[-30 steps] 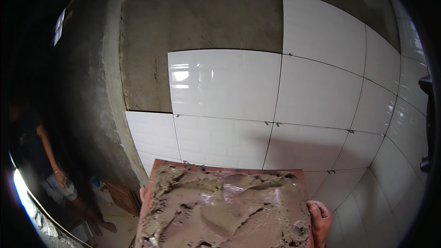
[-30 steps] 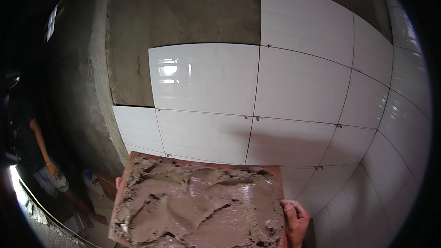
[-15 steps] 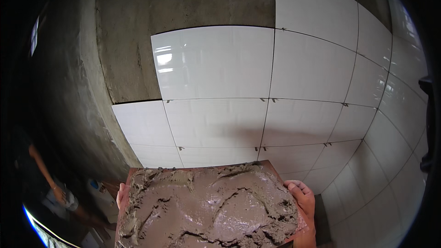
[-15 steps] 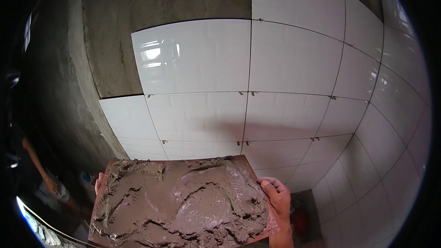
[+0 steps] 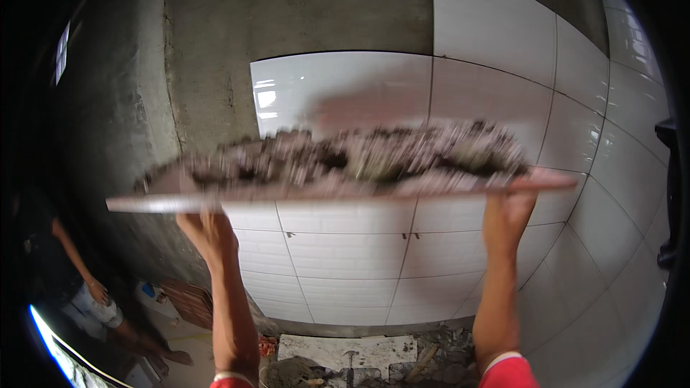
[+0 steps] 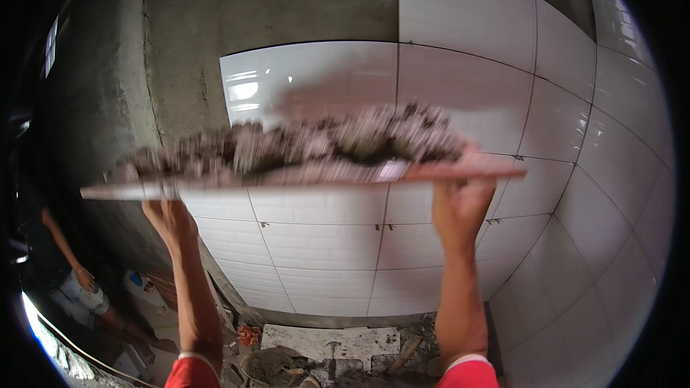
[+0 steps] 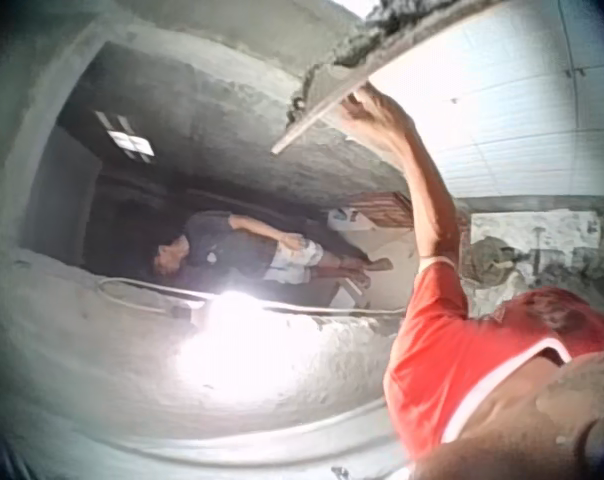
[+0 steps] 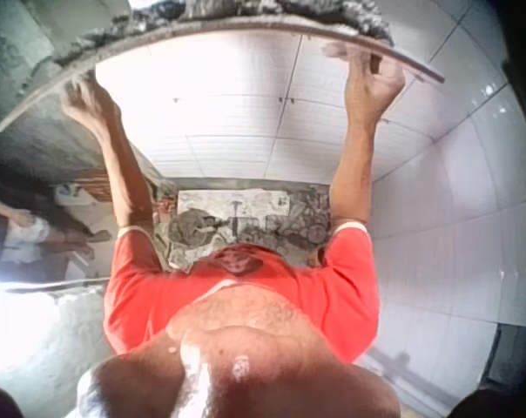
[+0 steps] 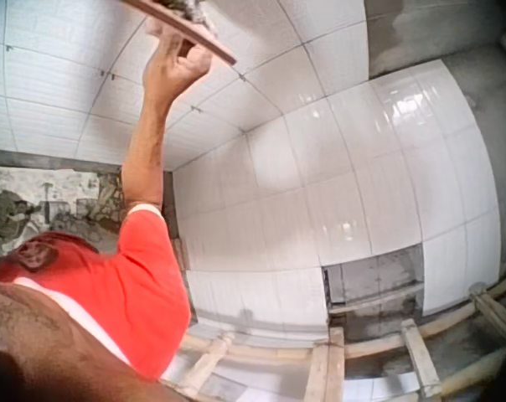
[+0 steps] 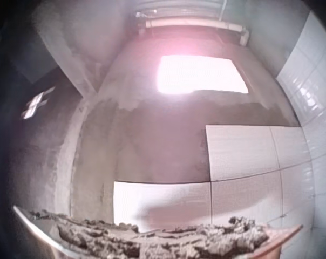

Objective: The person wipes a white wall tile with a cloth, then scoops cement from a bucket and spreads it on a tile using a trowel. The person applies the cement-coated tile to the wall and presses it into place. The process repeats with additional tiles.

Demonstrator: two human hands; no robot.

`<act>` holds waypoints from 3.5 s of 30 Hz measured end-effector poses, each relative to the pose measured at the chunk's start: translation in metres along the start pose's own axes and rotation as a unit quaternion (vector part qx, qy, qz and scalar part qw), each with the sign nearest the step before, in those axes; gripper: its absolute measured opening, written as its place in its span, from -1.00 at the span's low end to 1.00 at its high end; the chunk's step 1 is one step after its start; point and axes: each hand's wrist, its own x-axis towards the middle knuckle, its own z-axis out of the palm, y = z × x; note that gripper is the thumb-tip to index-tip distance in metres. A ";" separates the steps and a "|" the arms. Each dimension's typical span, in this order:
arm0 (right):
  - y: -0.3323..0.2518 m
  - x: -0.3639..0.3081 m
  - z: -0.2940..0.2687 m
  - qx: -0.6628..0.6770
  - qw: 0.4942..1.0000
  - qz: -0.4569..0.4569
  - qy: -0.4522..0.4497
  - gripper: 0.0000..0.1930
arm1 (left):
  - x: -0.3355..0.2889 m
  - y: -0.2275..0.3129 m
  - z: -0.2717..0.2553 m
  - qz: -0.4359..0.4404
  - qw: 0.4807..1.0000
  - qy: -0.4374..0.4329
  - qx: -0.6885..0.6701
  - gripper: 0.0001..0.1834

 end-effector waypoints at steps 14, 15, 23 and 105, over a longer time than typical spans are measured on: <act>0.008 0.251 0.081 -0.098 0.990 -0.098 0.023 -0.43 | 0.240 0.041 0.116 0.157 0.973 0.000 0.172 -0.27; 0.012 0.260 0.083 -0.110 0.990 -0.088 0.019 -0.44 | 0.244 0.036 0.123 0.155 0.972 0.002 0.179 -0.25; 0.058 0.302 0.103 -0.097 0.994 -0.037 -0.041 -0.50 | 0.280 0.001 0.163 0.137 0.973 -0.075 0.169 -0.18; 0.076 0.329 0.122 -0.327 0.932 0.144 -0.059 -0.52 | 0.306 -0.032 0.206 -0.011 0.957 -0.263 0.122 -0.49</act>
